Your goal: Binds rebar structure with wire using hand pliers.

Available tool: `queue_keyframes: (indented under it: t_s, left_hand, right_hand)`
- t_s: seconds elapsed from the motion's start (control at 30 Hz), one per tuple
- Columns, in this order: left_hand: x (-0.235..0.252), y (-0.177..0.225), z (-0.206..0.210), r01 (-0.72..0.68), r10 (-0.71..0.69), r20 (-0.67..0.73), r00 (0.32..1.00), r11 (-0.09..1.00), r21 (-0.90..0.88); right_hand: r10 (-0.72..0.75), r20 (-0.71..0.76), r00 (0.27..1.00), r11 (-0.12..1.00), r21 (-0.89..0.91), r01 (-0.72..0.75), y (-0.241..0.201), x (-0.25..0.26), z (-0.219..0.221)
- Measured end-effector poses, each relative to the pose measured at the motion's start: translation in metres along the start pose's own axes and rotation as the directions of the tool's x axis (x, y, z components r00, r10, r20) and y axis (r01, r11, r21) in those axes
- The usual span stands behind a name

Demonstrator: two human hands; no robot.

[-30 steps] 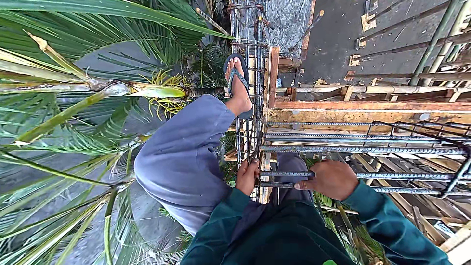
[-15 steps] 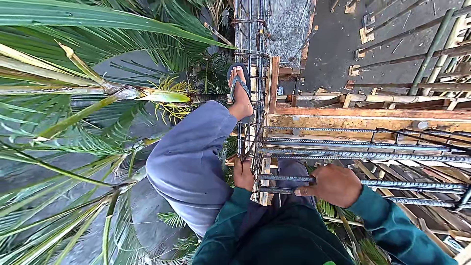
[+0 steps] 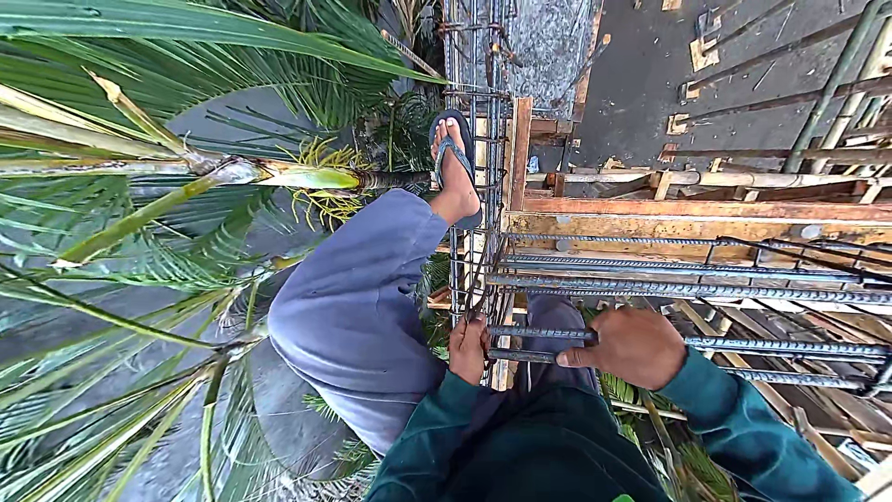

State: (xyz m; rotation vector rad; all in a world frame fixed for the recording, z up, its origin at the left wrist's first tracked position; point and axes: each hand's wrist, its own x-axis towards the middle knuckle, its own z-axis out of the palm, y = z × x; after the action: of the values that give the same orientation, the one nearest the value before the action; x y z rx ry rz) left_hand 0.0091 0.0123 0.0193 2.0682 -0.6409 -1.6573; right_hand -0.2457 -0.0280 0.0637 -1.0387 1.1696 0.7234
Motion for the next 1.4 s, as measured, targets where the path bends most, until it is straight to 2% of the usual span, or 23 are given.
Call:
queue_keyframes:
  t_s: [0.17,0.27,0.4,0.53,0.77,1.03,1.1,1.13,1.17,1.2,1.23,1.27,1.3,1.33,1.37,1.4]
  left_hand:
    - [0.013,0.004,-0.004,0.098,-0.093,0.057,0.994,0.991,-0.086]
    - [0.015,0.012,-0.011,0.157,-0.151,0.134,0.979,0.987,-0.038]
    - [0.013,0.019,-0.012,0.103,-0.112,0.233,0.966,0.993,0.049]
    - [0.016,0.019,-0.013,0.072,-0.077,0.291,0.954,0.997,0.028]
    - [0.011,0.014,-0.021,-0.041,0.036,0.274,0.961,0.999,0.012]
    - [0.003,0.028,-0.017,-0.008,0.021,0.179,0.984,0.997,-0.073]
    - [-0.004,0.029,-0.009,0.007,0.008,0.194,0.981,0.997,-0.076]
    - [-0.008,0.029,-0.002,0.006,0.008,0.189,0.982,0.998,-0.070]
    - [-0.010,0.029,0.004,-0.003,0.014,0.170,0.985,0.998,-0.063]
    - [-0.010,0.027,0.008,-0.022,0.029,0.142,0.990,0.998,-0.054]
    - [-0.009,0.025,0.008,-0.041,0.046,0.110,0.993,0.998,-0.047]
    - [-0.009,0.024,0.006,-0.056,0.060,0.089,0.994,0.998,-0.041]
    - [-0.010,0.023,0.005,-0.068,0.071,0.078,0.994,0.997,-0.038]
    - [-0.012,0.023,0.004,-0.072,0.075,0.071,0.995,0.997,-0.039]
    - [-0.012,0.023,0.005,-0.076,0.078,0.062,0.995,0.996,-0.038]
    - [-0.011,0.024,0.006,-0.084,0.085,0.056,0.995,0.996,-0.029]
  right_hand:
    - [-0.012,-0.004,1.000,1.000,0.006,0.012,0.002,0.007,0.001]
    - [-0.017,0.007,1.000,1.000,0.004,0.017,0.003,0.013,0.001]
    - [-0.025,0.023,0.999,1.000,0.010,0.025,0.004,0.020,0.000]
    - [-0.039,0.025,0.999,0.999,0.020,0.038,0.005,0.023,-0.001]
    - [-0.092,0.026,0.995,0.996,0.016,0.092,0.010,0.025,-0.002]
    - [-0.191,-0.064,0.980,0.982,-0.020,0.190,0.021,0.032,0.010]
    - [-0.223,-0.147,0.964,0.975,-0.037,0.220,0.020,0.032,0.019]
    - [-0.251,-0.260,0.932,0.968,-0.048,0.247,0.020,0.030,0.027]
    - [-0.293,-0.433,0.852,0.955,-0.086,0.285,0.019,0.026,0.038]
    - [-0.349,-0.618,0.704,0.934,-0.165,0.317,0.019,0.022,0.048]
    - [-0.398,-0.742,0.540,0.912,-0.258,0.317,0.016,0.016,0.051]
    - [-0.435,-0.807,0.400,0.894,-0.332,0.301,0.012,0.008,0.049]
    - [-0.460,-0.835,0.302,0.879,-0.381,0.286,0.008,0.001,0.043]
    - [-0.480,-0.841,0.251,0.868,-0.413,0.277,0.005,-0.002,0.035]
    - [-0.495,-0.823,0.280,0.864,-0.429,0.264,0.003,-0.002,0.026]
    - [-0.497,-0.772,0.397,0.867,-0.426,0.259,0.002,0.003,0.016]
